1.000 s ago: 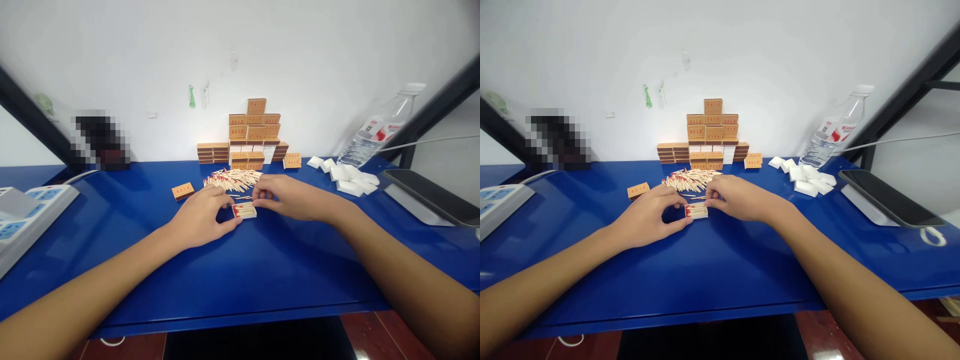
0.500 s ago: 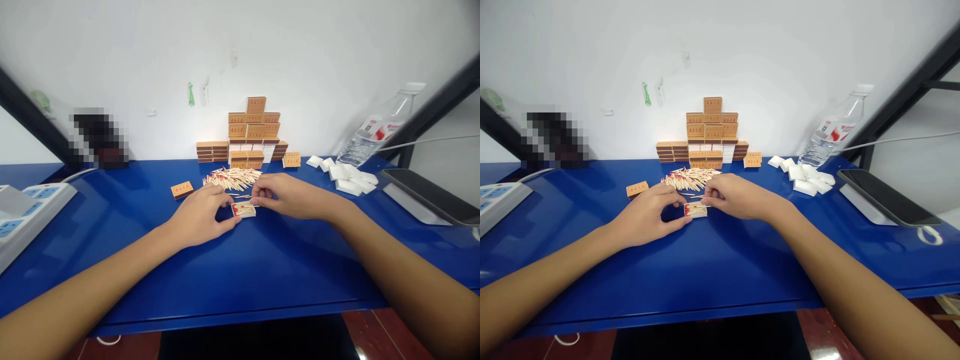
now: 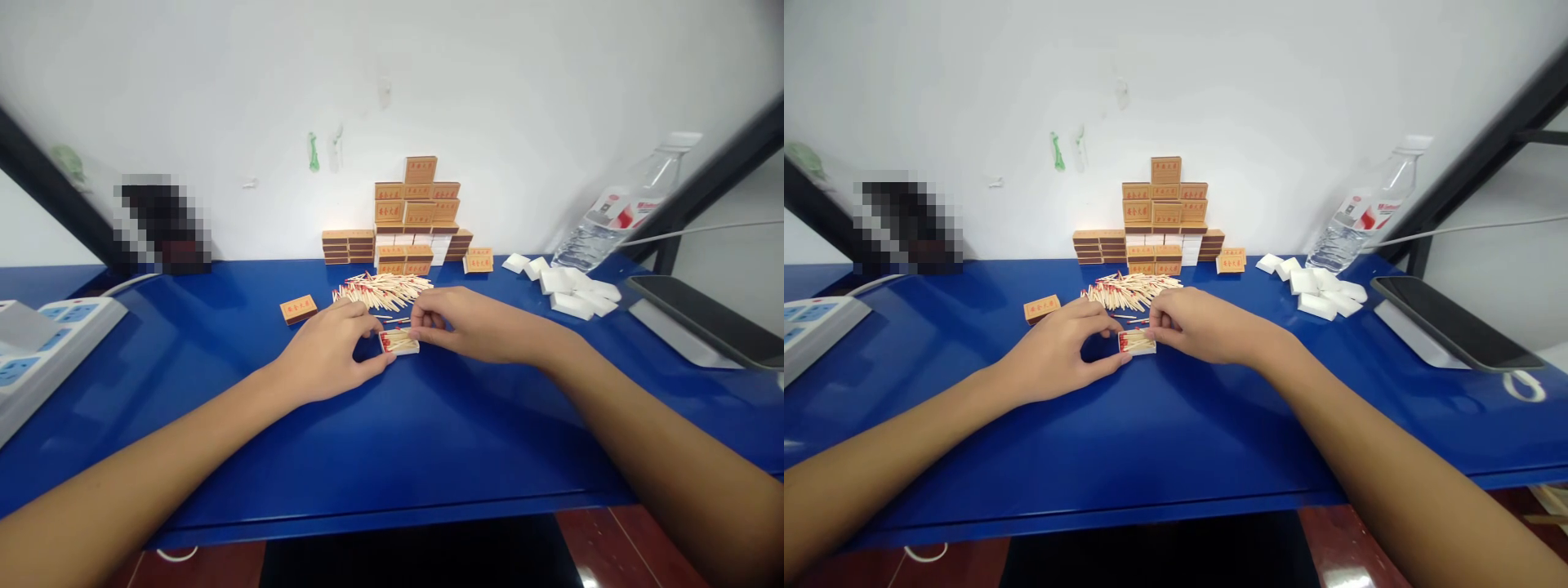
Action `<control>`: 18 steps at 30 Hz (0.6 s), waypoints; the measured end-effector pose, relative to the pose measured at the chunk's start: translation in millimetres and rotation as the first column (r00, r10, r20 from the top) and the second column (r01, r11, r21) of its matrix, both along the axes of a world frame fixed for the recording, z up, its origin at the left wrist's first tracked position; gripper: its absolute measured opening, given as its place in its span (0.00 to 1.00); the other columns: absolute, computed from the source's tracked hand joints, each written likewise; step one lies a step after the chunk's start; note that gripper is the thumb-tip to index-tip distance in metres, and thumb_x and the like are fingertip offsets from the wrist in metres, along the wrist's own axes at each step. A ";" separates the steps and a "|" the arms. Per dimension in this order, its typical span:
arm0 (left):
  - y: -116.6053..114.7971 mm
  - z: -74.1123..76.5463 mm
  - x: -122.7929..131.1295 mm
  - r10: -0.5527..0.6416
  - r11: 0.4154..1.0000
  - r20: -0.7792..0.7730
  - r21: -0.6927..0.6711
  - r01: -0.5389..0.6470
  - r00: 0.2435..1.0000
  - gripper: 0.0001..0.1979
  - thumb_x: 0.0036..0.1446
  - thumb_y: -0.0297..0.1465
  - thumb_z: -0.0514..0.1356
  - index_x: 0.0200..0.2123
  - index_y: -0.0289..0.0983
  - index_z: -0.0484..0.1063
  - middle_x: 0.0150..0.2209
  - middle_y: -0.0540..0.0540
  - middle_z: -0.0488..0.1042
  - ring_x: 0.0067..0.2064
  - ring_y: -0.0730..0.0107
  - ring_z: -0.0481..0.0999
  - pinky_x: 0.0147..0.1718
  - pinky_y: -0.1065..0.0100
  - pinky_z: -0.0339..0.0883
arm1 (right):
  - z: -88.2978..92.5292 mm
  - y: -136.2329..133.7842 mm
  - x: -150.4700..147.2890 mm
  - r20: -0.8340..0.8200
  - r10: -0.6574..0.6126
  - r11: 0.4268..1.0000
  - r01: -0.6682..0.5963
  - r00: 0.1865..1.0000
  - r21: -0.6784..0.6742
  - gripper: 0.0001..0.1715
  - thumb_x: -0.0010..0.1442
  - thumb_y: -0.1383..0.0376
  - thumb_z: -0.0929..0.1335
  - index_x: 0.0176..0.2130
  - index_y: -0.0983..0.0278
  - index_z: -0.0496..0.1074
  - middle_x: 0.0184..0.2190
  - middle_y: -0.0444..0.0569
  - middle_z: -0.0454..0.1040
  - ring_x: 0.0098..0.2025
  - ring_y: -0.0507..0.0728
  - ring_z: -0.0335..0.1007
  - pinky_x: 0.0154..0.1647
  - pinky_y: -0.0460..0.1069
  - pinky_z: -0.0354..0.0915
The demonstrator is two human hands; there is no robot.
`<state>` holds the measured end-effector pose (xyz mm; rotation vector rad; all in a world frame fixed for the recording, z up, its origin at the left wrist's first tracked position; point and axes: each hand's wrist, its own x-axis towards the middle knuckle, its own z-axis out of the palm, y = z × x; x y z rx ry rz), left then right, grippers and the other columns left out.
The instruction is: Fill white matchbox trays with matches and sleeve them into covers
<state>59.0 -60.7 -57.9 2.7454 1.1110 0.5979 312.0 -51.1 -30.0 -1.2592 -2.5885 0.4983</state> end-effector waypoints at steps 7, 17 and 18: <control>0.5 0.2 -0.6 -0.001 1.000 -0.010 -0.004 0.001 1.000 0.13 0.65 0.42 0.65 0.41 0.37 0.78 0.40 0.42 0.77 0.45 0.55 0.77 0.46 0.55 0.73 | -0.5 -1.3 0.3 -0.039 -0.002 0.996 -0.002 0.999 -0.092 0.10 0.70 0.59 0.67 0.38 0.61 0.74 0.36 0.48 0.79 0.34 0.56 0.69 0.34 0.51 0.59; 0.0 0.2 -0.2 0.000 1.000 -0.006 -0.006 0.000 1.000 0.13 0.65 0.42 0.65 0.42 0.37 0.79 0.40 0.42 0.77 0.45 0.55 0.77 0.44 0.56 0.72 | -11.0 -3.1 -10.3 -0.129 0.091 0.994 -0.081 0.987 0.079 0.07 0.72 0.63 0.66 0.41 0.62 0.72 0.41 0.52 0.74 0.45 0.59 0.68 0.46 0.53 0.63; 0.0 0.2 -0.2 0.002 1.000 -0.006 -0.006 -0.002 1.000 0.13 0.65 0.42 0.65 0.42 0.37 0.79 0.40 0.42 0.77 0.45 0.55 0.77 0.44 0.56 0.72 | -11.5 -3.4 -10.6 -0.131 0.100 0.993 -0.090 0.986 0.083 0.07 0.72 0.63 0.66 0.41 0.62 0.73 0.42 0.52 0.73 0.46 0.60 0.67 0.47 0.54 0.63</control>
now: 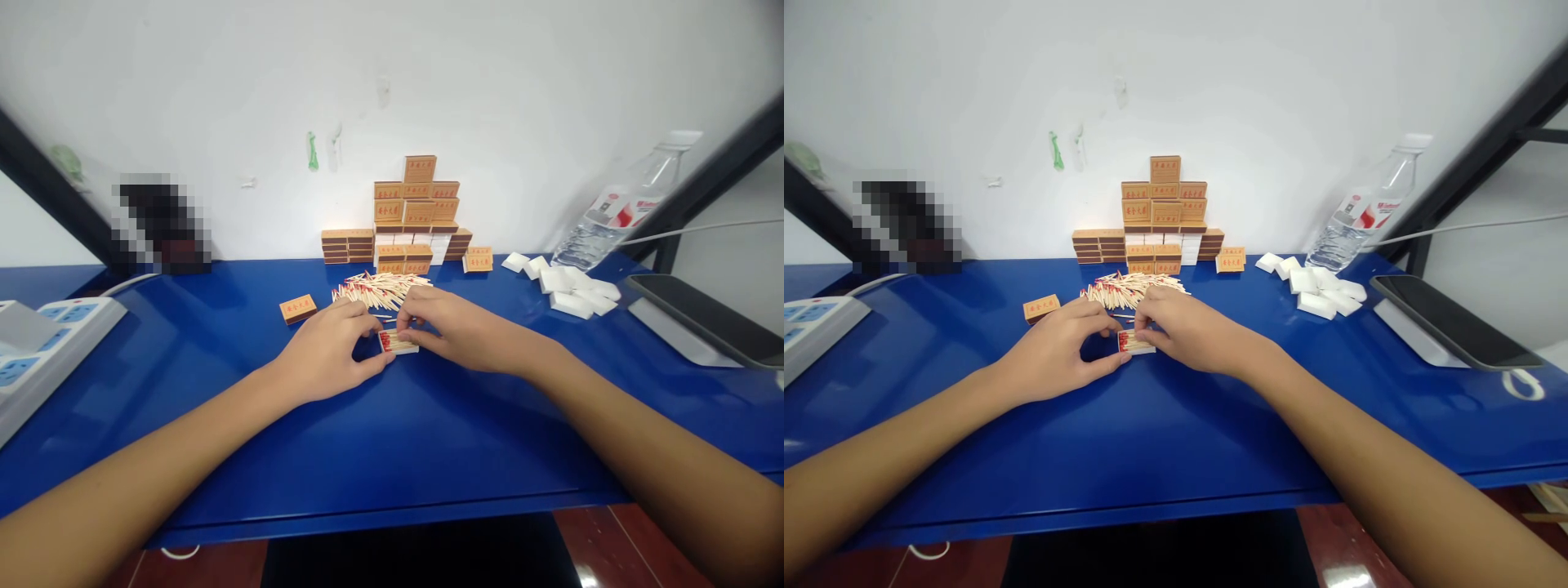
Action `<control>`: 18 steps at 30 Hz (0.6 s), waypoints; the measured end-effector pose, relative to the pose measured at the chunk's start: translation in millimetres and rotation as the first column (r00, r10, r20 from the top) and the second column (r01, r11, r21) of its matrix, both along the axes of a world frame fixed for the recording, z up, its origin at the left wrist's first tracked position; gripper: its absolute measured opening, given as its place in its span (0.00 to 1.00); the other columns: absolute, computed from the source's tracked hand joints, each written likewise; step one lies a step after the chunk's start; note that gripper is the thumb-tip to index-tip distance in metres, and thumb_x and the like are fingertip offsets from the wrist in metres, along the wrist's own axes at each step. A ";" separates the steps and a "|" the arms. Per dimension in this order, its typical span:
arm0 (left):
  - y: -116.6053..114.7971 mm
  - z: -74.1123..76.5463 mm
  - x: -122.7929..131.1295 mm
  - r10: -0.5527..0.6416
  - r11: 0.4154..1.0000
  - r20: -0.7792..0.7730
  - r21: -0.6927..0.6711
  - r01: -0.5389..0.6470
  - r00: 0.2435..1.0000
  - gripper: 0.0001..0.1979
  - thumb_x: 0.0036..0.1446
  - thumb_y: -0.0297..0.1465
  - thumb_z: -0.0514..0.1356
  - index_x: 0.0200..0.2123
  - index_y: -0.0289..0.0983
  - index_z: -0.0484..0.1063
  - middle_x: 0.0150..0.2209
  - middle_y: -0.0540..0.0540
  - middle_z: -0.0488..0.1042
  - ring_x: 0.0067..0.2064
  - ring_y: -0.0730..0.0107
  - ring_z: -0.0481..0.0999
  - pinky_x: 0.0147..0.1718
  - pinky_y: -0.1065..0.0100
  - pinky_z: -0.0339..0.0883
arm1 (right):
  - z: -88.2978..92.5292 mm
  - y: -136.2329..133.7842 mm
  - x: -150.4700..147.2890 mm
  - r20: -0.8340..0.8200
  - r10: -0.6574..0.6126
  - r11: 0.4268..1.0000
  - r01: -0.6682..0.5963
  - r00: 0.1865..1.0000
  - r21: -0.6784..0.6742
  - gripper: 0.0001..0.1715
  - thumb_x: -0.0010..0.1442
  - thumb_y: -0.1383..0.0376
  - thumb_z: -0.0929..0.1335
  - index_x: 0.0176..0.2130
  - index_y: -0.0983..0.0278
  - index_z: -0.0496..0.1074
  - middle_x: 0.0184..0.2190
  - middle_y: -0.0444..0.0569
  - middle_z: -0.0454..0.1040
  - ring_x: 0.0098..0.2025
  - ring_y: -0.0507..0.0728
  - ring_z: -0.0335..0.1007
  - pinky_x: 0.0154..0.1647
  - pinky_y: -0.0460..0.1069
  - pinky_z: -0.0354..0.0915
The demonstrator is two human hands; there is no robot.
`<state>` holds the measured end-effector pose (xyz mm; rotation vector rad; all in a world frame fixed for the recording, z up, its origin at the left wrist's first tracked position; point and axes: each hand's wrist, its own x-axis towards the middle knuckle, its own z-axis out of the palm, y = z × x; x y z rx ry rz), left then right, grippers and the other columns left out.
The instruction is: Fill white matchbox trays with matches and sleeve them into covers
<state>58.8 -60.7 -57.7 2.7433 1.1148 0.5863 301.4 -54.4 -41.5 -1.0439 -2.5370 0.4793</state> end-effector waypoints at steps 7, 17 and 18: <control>-0.8 0.9 -0.2 -0.009 1.000 0.003 0.001 0.009 1.000 0.13 0.66 0.41 0.65 0.42 0.37 0.79 0.40 0.42 0.77 0.44 0.56 0.77 0.44 0.56 0.72 | 1.4 0.5 4.6 0.005 0.041 0.998 -0.041 0.999 -0.045 0.07 0.71 0.61 0.68 0.42 0.61 0.76 0.42 0.50 0.73 0.44 0.58 0.68 0.46 0.53 0.63; 0.3 -0.1 0.0 -0.005 1.000 -0.004 0.009 0.005 1.000 0.13 0.66 0.42 0.65 0.41 0.38 0.79 0.40 0.42 0.77 0.44 0.55 0.77 0.44 0.55 0.72 | 3.0 -2.7 2.0 0.020 -0.006 1.000 0.006 1.000 -0.023 0.09 0.72 0.60 0.65 0.42 0.62 0.73 0.42 0.52 0.72 0.46 0.61 0.67 0.48 0.55 0.63; 0.4 -0.1 -0.1 -0.004 1.000 -0.006 0.007 0.004 1.000 0.13 0.66 0.42 0.65 0.41 0.37 0.79 0.40 0.42 0.77 0.44 0.55 0.77 0.45 0.55 0.72 | 3.1 -2.6 2.3 0.021 -0.016 1.000 0.017 1.000 -0.008 0.09 0.72 0.61 0.66 0.41 0.62 0.73 0.42 0.52 0.72 0.47 0.61 0.67 0.48 0.55 0.63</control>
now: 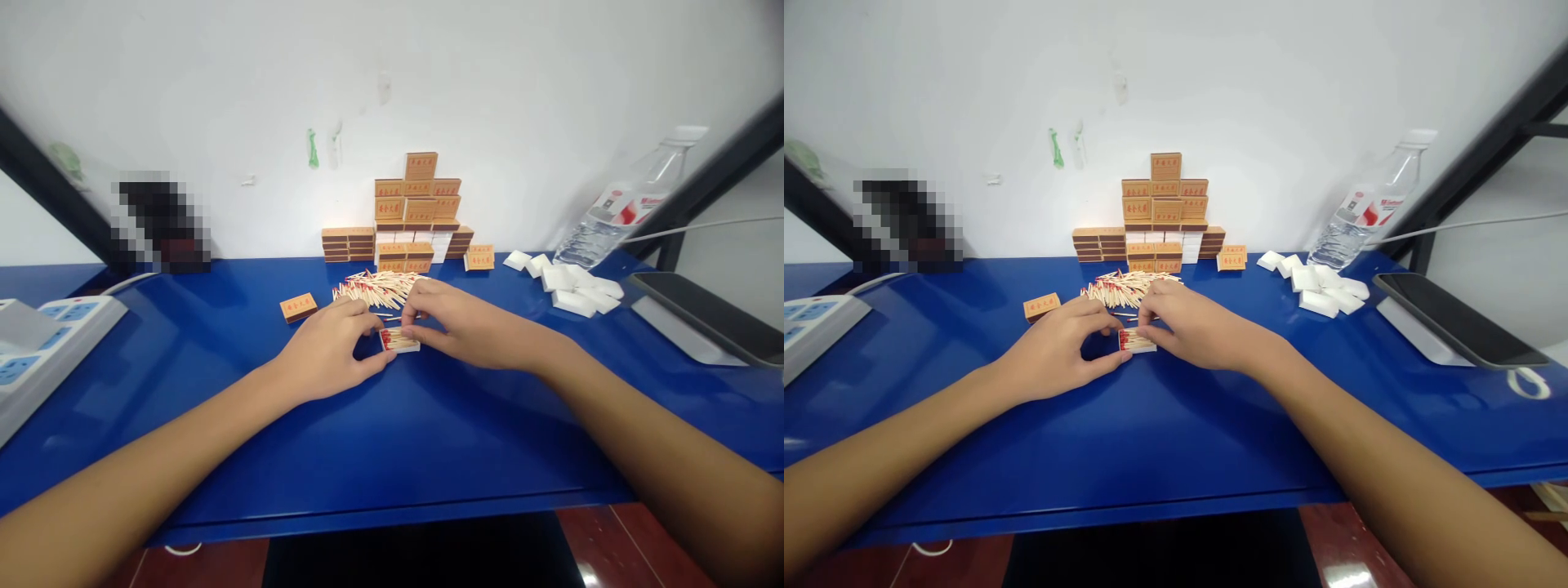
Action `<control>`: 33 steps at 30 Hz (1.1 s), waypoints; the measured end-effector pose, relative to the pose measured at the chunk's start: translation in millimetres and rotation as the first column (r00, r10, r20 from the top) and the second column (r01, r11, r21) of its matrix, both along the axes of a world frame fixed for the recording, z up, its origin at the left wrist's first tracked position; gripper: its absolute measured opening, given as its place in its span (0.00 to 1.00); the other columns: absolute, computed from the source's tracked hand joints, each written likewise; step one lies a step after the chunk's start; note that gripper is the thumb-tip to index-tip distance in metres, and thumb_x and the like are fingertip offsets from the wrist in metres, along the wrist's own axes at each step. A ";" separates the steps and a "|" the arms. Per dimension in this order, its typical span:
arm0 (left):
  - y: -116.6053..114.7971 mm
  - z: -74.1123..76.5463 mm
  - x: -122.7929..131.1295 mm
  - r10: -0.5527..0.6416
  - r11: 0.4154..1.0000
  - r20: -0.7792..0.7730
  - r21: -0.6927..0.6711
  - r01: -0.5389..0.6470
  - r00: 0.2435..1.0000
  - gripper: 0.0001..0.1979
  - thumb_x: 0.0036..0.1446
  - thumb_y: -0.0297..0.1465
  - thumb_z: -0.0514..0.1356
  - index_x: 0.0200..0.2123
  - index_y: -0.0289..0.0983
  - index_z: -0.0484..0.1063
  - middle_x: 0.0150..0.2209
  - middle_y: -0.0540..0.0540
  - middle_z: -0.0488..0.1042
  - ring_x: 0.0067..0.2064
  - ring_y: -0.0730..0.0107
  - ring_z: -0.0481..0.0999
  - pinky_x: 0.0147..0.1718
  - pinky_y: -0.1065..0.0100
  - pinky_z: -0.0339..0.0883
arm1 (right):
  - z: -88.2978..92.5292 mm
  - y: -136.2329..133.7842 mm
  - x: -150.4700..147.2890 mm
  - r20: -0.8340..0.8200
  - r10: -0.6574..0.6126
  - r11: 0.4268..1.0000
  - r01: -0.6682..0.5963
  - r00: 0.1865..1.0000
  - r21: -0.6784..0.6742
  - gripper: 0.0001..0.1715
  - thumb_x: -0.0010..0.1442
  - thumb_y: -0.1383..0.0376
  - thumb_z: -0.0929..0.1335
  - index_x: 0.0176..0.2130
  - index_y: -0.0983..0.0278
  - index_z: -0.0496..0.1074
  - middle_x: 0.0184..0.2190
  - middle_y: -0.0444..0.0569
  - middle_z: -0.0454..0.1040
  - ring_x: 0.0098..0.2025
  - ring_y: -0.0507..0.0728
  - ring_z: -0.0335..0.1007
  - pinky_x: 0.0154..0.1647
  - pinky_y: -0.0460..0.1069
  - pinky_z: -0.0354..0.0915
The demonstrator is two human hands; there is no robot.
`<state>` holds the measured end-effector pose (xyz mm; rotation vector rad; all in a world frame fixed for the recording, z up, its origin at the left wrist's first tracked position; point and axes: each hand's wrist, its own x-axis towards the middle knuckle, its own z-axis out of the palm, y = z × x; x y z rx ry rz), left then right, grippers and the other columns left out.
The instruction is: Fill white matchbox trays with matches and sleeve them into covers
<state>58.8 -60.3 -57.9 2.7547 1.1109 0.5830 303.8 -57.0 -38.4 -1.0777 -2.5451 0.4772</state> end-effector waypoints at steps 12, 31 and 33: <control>-0.8 -0.2 0.1 -0.001 1.000 -0.004 0.007 0.001 1.000 0.13 0.66 0.42 0.64 0.42 0.37 0.79 0.40 0.42 0.77 0.45 0.55 0.76 0.43 0.55 0.71 | -2.6 1.7 0.5 0.001 0.042 0.999 -0.041 0.999 -0.026 0.07 0.70 0.61 0.69 0.42 0.61 0.76 0.41 0.50 0.74 0.43 0.59 0.69 0.45 0.53 0.63; -0.5 -0.7 0.2 -0.009 1.000 0.004 0.007 0.009 1.000 0.13 0.66 0.41 0.65 0.43 0.36 0.79 0.40 0.42 0.77 0.45 0.55 0.77 0.45 0.56 0.72 | -1.5 5.9 1.6 0.008 -0.021 0.999 0.021 1.000 0.030 0.09 0.72 0.63 0.67 0.38 0.63 0.74 0.38 0.50 0.73 0.40 0.57 0.67 0.42 0.52 0.62; -1.4 -0.4 0.5 -0.017 1.000 0.014 -0.001 0.017 1.000 0.13 0.65 0.41 0.66 0.43 0.36 0.79 0.40 0.42 0.77 0.45 0.55 0.77 0.46 0.56 0.72 | -3.4 11.0 3.0 -0.002 -0.095 0.992 0.095 0.995 0.081 0.08 0.71 0.65 0.68 0.38 0.63 0.74 0.37 0.49 0.73 0.38 0.56 0.67 0.41 0.51 0.61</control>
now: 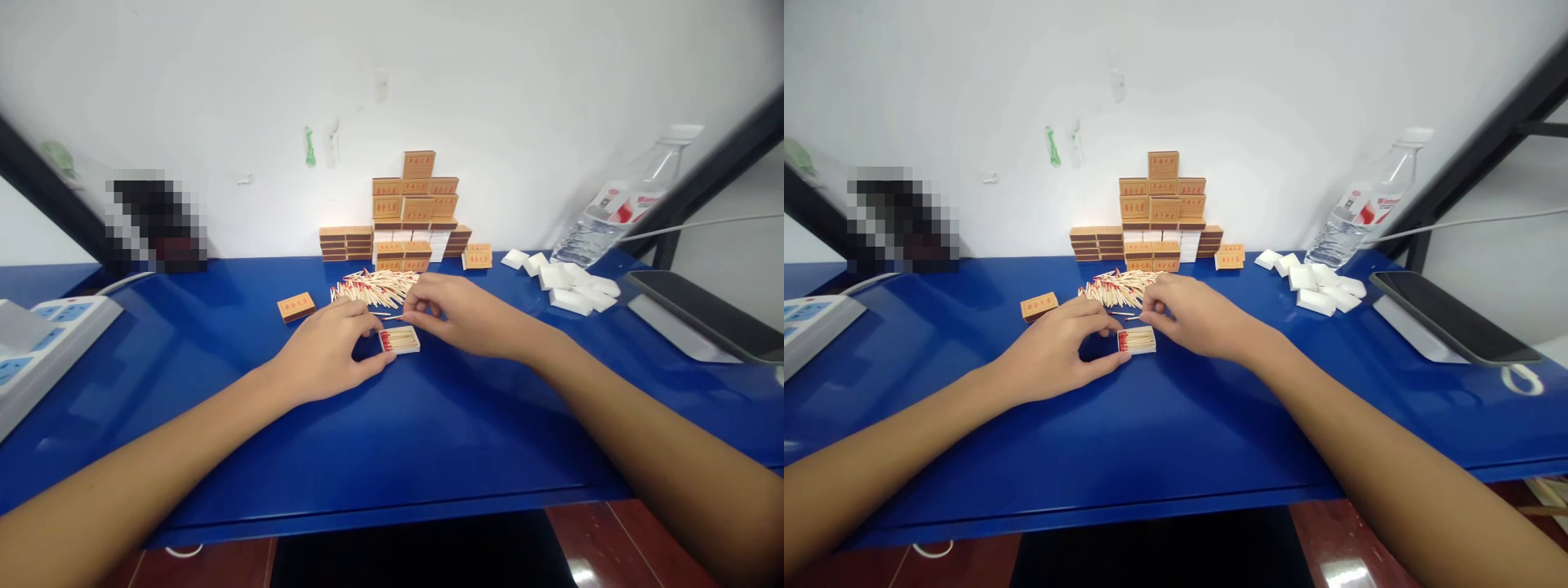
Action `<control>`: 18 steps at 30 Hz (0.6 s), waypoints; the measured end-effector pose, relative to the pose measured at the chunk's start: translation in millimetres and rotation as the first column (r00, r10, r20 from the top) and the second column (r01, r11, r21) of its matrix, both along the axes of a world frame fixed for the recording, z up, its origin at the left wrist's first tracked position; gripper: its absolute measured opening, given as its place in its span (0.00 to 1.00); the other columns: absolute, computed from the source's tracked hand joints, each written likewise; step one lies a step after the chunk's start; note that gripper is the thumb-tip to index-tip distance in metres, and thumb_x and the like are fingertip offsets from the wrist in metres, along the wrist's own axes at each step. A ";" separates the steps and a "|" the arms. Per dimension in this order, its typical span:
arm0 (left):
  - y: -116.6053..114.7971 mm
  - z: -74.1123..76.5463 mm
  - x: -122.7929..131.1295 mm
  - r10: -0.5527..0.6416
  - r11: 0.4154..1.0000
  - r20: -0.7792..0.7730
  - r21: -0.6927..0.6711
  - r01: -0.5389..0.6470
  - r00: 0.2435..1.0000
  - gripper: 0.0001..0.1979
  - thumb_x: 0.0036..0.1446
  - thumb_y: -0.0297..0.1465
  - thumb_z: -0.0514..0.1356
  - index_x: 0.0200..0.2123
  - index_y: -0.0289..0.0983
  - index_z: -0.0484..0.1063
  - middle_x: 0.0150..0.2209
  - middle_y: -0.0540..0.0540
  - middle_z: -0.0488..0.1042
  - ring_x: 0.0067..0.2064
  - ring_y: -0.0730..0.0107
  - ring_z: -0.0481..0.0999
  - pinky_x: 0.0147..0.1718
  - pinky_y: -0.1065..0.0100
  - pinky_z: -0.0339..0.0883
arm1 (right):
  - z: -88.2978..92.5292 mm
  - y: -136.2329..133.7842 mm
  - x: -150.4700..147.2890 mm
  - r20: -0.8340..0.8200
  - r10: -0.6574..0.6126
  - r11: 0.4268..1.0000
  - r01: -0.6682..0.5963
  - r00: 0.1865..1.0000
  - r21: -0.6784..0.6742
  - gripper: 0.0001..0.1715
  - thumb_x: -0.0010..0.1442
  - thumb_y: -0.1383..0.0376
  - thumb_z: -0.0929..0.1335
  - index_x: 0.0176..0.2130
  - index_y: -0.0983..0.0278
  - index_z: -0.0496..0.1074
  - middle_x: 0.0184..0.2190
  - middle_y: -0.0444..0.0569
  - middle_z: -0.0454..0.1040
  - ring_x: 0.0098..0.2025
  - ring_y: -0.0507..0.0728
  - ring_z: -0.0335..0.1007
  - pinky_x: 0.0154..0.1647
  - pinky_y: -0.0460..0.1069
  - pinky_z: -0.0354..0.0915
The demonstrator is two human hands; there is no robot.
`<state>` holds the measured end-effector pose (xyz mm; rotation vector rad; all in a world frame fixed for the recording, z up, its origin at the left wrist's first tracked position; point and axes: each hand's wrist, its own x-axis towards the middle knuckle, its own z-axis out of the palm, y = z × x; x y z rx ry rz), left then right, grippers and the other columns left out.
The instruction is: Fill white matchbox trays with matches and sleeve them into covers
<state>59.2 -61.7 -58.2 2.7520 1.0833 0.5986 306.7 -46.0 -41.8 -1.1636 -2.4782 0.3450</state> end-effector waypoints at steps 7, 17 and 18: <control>-2.1 1.8 0.3 -0.050 0.998 0.038 -0.035 0.051 0.998 0.15 0.65 0.42 0.66 0.43 0.36 0.80 0.39 0.43 0.78 0.44 0.59 0.77 0.45 0.57 0.73 | -9.4 17.2 11.9 0.075 -0.087 0.995 0.090 0.993 -0.044 0.05 0.68 0.65 0.70 0.37 0.63 0.74 0.39 0.52 0.72 0.42 0.59 0.68 0.42 0.52 0.62; -2.2 0.5 0.2 -0.038 0.999 0.014 -0.022 0.038 0.999 0.15 0.64 0.43 0.67 0.44 0.36 0.80 0.41 0.43 0.78 0.45 0.57 0.77 0.46 0.56 0.73 | -19.5 19.3 3.3 0.018 0.009 1.000 -0.009 1.000 -0.002 0.05 0.70 0.66 0.67 0.39 0.62 0.72 0.43 0.54 0.71 0.47 0.62 0.67 0.49 0.55 0.64; -2.5 0.6 0.5 -0.038 0.999 0.012 -0.020 0.038 0.999 0.15 0.64 0.43 0.67 0.44 0.36 0.80 0.41 0.43 0.78 0.45 0.57 0.77 0.46 0.56 0.73 | -21.4 20.4 2.9 0.010 0.002 1.000 -0.002 1.000 0.006 0.03 0.70 0.66 0.67 0.41 0.62 0.72 0.43 0.54 0.70 0.47 0.62 0.67 0.49 0.55 0.64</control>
